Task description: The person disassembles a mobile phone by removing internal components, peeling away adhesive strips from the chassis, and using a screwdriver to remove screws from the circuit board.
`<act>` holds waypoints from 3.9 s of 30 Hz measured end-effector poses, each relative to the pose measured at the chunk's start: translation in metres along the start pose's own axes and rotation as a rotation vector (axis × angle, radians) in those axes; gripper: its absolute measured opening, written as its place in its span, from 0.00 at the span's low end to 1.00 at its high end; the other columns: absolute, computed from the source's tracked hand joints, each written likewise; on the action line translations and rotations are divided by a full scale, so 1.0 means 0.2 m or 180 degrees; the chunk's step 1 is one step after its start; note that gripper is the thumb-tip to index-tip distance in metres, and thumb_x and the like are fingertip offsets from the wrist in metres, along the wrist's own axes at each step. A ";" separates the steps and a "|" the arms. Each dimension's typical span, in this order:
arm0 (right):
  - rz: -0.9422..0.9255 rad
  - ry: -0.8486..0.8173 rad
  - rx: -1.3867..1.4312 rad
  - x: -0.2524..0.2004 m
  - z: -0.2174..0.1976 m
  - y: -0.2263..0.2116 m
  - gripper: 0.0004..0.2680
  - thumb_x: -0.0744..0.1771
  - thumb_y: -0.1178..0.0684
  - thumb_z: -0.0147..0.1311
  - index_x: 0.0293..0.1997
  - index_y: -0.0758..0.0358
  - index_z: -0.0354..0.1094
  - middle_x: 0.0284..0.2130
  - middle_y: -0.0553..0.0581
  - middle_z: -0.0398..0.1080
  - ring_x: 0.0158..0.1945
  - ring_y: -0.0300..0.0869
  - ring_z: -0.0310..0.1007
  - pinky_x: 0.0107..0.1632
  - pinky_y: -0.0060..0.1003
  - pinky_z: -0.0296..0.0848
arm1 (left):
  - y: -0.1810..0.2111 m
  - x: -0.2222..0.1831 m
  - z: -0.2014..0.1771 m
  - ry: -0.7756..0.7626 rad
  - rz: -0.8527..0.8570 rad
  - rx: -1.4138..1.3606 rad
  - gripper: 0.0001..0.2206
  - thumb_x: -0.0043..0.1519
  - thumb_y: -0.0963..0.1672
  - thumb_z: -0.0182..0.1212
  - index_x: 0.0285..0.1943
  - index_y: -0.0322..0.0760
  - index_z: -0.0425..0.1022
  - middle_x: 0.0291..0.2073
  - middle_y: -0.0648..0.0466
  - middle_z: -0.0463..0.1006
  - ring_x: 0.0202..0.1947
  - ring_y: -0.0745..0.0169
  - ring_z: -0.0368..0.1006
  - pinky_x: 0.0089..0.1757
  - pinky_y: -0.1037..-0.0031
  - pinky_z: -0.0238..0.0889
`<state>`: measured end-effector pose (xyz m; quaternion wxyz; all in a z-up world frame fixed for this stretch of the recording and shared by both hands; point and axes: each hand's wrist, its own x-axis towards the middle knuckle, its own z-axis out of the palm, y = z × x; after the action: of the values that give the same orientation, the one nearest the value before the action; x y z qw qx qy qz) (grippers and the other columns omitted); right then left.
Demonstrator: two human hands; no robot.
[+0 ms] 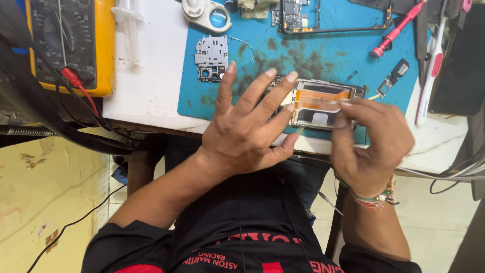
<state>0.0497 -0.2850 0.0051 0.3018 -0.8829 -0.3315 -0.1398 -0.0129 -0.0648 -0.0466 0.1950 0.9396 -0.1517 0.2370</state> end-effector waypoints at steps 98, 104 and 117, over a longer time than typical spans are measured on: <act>0.0902 -0.0468 0.1801 0.29 0.02 -0.13 0.07 0.73 0.62 0.61 0.56 0.70 0.70 0.50 0.59 0.76 0.50 0.38 0.74 0.56 0.29 0.71 | -0.02 -0.09 -0.02 0.0587 -0.0174 -0.0789 0.20 0.65 0.49 0.73 0.58 0.38 0.70 0.52 0.52 0.71 0.55 0.54 0.69 0.63 0.57 0.54; -0.0214 -0.1008 -0.0138 0.16 -0.12 0.01 0.24 0.59 0.51 0.71 0.57 0.72 0.68 0.50 0.67 0.73 0.56 0.57 0.69 0.61 0.52 0.64 | -0.03 -0.02 -0.09 0.0040 -0.0281 -0.0854 0.23 0.62 0.48 0.71 0.63 0.34 0.71 0.63 0.46 0.66 0.64 0.48 0.63 0.64 0.55 0.52; 0.0523 -0.0036 -0.0483 -0.09 0.04 -0.08 0.21 0.68 0.43 0.72 0.59 0.66 0.67 0.47 0.56 0.75 0.55 0.50 0.73 0.76 0.60 0.50 | 0.04 0.03 -0.06 0.0168 -0.0472 -0.0047 0.17 0.65 0.44 0.65 0.62 0.35 0.72 0.68 0.47 0.65 0.67 0.51 0.61 0.67 0.53 0.47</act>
<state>0.0262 -0.2780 -0.0022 0.2427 -0.9282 -0.2481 -0.1344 -0.0157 -0.0680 -0.0315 0.2229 0.9402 -0.0782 0.2455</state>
